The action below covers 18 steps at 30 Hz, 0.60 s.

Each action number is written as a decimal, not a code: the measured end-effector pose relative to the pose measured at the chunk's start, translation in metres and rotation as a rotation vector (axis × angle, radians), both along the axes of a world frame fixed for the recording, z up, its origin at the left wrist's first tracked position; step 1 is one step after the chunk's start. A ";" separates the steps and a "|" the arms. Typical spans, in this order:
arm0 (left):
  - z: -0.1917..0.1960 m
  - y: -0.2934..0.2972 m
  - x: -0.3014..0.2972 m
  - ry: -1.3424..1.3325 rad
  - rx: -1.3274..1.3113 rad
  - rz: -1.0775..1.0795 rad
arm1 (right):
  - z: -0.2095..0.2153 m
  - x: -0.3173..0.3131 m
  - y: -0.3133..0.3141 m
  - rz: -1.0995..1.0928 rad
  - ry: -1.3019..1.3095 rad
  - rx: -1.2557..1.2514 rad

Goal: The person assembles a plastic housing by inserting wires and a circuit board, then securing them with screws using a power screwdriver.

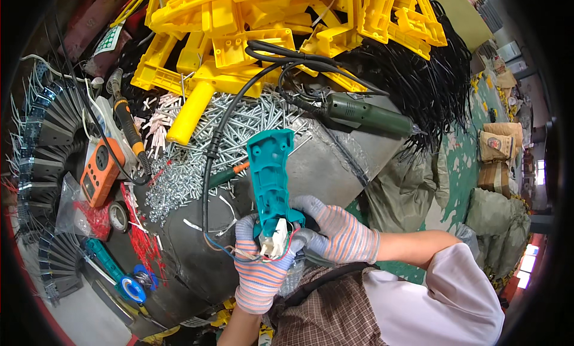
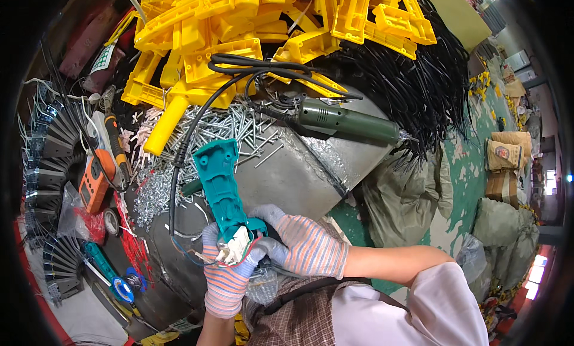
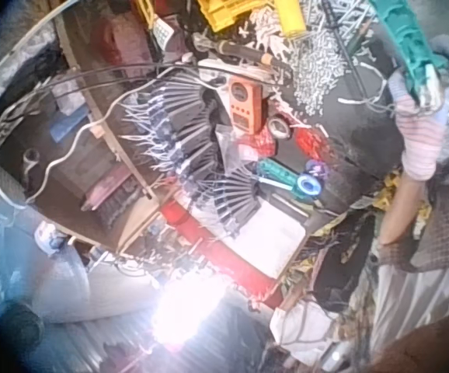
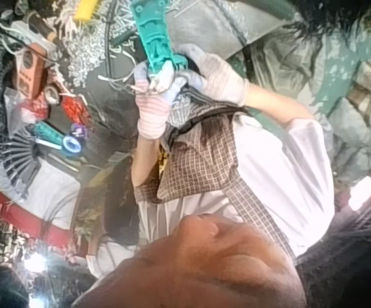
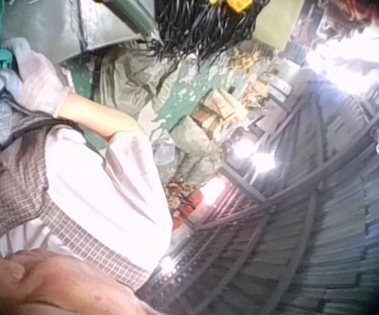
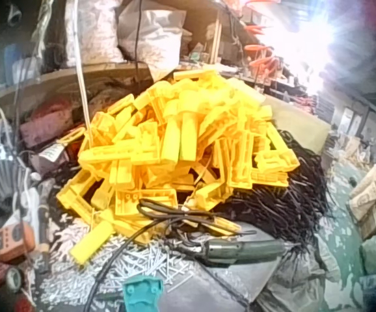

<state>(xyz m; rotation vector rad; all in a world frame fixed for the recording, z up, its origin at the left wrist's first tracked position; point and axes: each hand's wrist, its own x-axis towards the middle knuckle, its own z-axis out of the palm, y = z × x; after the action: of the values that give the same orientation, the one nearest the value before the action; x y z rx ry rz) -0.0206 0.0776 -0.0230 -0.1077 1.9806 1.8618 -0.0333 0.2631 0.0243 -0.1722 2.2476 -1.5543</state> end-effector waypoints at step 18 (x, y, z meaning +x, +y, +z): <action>0.047 -0.032 0.057 0.628 -1.003 -0.032 | 0.001 0.024 -0.039 -0.258 -0.361 -0.278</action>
<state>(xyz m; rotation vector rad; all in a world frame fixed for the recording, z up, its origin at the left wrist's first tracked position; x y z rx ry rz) 0.0360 0.0454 0.0236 0.2519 3.1382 0.7352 -0.0091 0.2245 0.0257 0.3119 1.8237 -1.8555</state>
